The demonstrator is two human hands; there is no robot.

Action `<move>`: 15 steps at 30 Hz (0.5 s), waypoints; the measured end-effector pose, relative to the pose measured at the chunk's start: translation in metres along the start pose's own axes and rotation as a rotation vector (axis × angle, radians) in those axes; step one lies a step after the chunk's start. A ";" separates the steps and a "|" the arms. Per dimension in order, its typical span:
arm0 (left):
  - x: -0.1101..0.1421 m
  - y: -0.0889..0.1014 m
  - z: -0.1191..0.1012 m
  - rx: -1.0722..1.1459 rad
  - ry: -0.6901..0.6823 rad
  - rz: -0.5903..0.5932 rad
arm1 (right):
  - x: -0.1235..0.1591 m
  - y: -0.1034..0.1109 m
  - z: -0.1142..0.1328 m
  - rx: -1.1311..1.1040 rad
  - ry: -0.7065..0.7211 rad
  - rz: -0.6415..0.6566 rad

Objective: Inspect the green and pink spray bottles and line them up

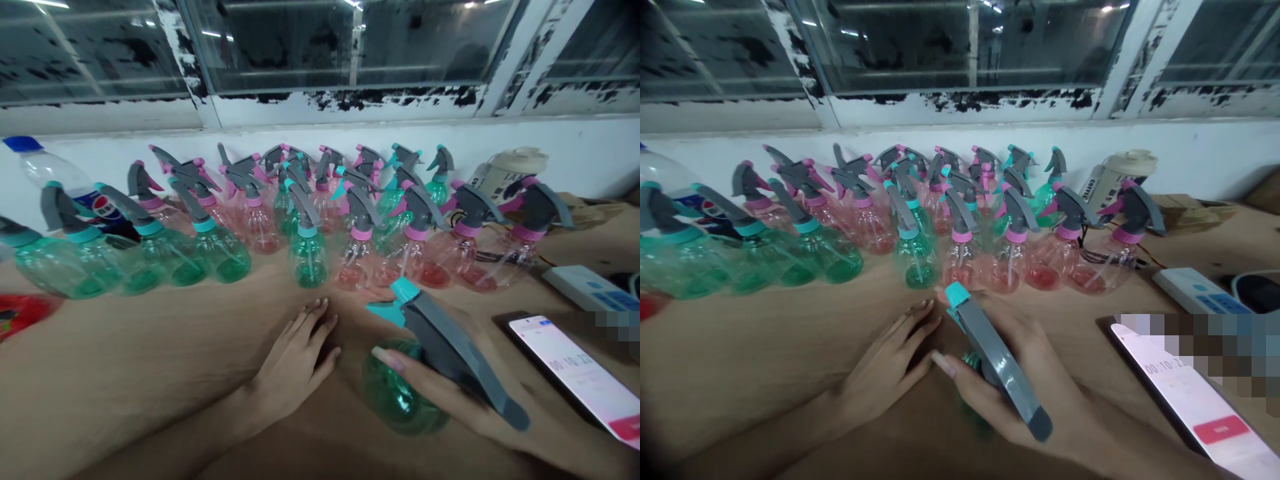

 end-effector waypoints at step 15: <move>0.001 -0.003 0.000 0.044 0.016 -0.009 | 0.021 -0.008 -0.008 -0.216 -0.060 0.017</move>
Point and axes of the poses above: each hand's wrist, its own x-axis away from the middle knuckle, its own y-axis out of the back of the hand, z = x × y, the point moved 10 cm from there along -x, towards the middle knuckle, and after that the axes turned 1 degree about -z, right-handed, at the moved point
